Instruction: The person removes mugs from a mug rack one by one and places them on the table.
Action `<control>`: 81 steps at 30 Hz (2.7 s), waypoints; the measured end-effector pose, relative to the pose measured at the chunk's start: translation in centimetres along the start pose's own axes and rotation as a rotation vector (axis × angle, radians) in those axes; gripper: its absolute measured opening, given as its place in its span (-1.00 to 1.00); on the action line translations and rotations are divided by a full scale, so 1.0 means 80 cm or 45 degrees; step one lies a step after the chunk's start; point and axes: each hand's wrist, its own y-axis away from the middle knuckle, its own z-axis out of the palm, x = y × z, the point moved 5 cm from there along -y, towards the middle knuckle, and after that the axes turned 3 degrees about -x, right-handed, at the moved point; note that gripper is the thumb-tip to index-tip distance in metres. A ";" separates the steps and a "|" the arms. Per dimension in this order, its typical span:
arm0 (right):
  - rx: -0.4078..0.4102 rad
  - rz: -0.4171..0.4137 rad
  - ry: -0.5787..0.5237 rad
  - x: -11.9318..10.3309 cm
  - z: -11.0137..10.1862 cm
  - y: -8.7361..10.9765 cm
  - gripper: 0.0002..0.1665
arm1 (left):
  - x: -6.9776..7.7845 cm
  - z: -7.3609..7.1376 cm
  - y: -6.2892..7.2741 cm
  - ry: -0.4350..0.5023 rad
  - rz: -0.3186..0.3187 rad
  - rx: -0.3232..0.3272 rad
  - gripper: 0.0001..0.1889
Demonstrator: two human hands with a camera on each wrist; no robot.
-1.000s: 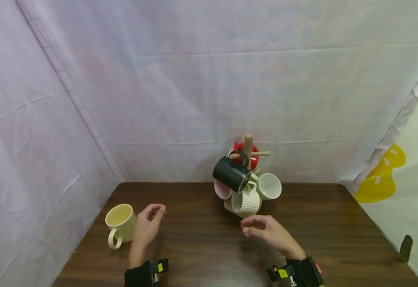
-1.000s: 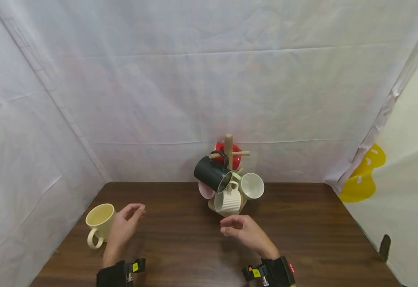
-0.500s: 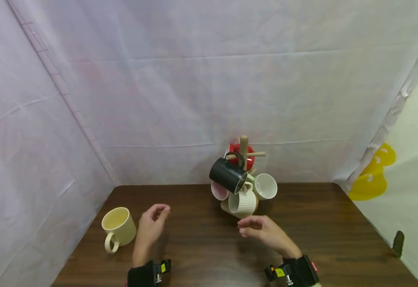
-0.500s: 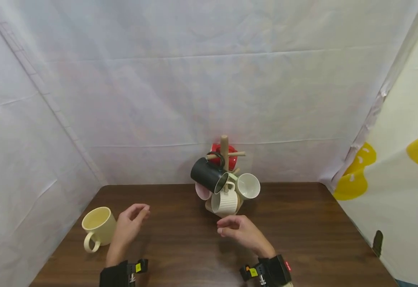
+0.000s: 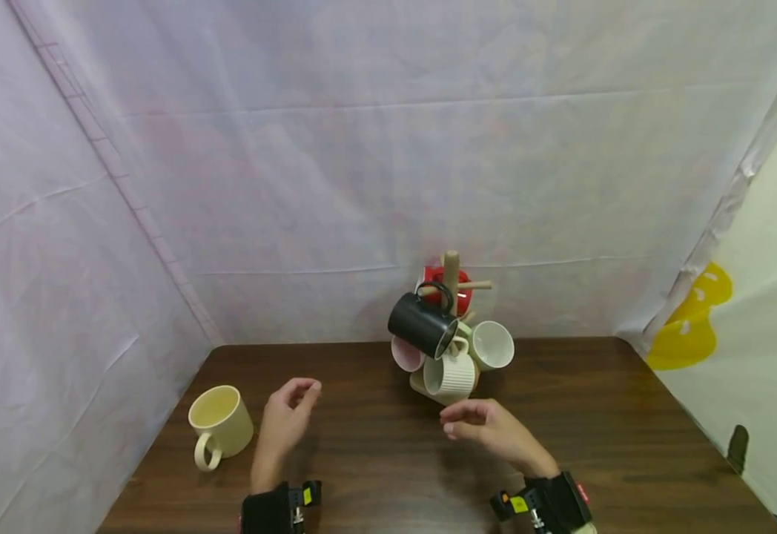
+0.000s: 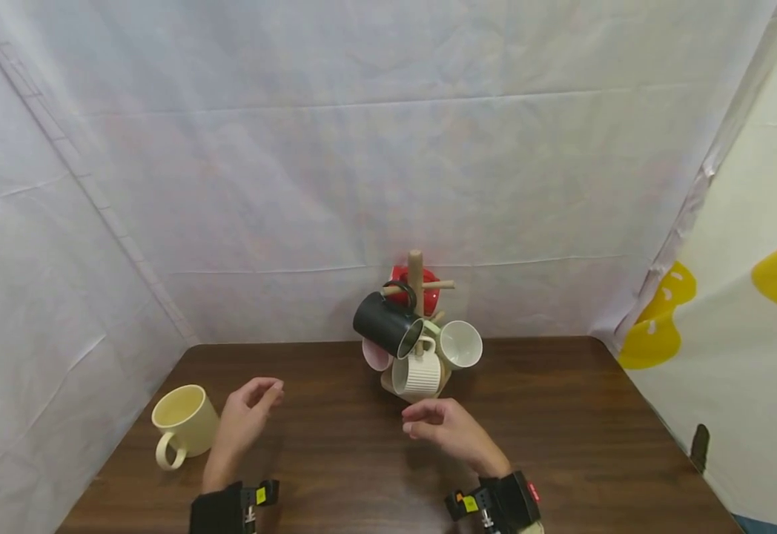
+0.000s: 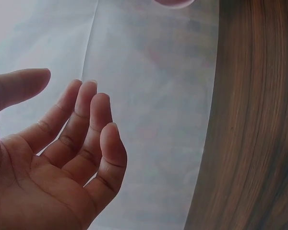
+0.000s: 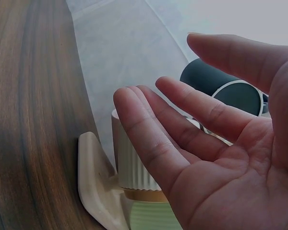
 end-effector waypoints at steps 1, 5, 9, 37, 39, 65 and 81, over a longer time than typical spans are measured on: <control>0.001 0.000 0.002 0.000 0.000 0.000 -0.59 | 0.000 0.003 -0.001 0.005 -0.003 -0.010 -0.78; 0.001 -0.001 0.001 0.001 -0.001 0.000 -0.62 | 0.005 0.017 -0.007 0.011 0.008 -0.058 -0.78; 0.008 -0.013 -0.006 0.001 -0.001 0.000 -0.63 | 0.015 0.031 -0.014 0.017 0.047 -0.103 -0.77; 0.034 -0.019 -0.002 0.000 -0.009 0.003 -0.64 | 0.083 0.121 -0.068 0.327 -0.167 -0.391 -0.16; 0.034 -0.019 0.000 0.000 -0.009 0.003 -0.65 | 0.083 0.124 -0.070 0.341 -0.195 -0.398 -0.11; 0.045 -0.031 0.009 -0.002 -0.012 0.003 -0.67 | 0.096 0.170 -0.089 0.671 -0.389 -0.468 0.00; 0.042 -0.042 0.018 -0.001 -0.011 0.002 -0.67 | 0.106 0.187 -0.088 0.815 -0.451 -0.428 -0.05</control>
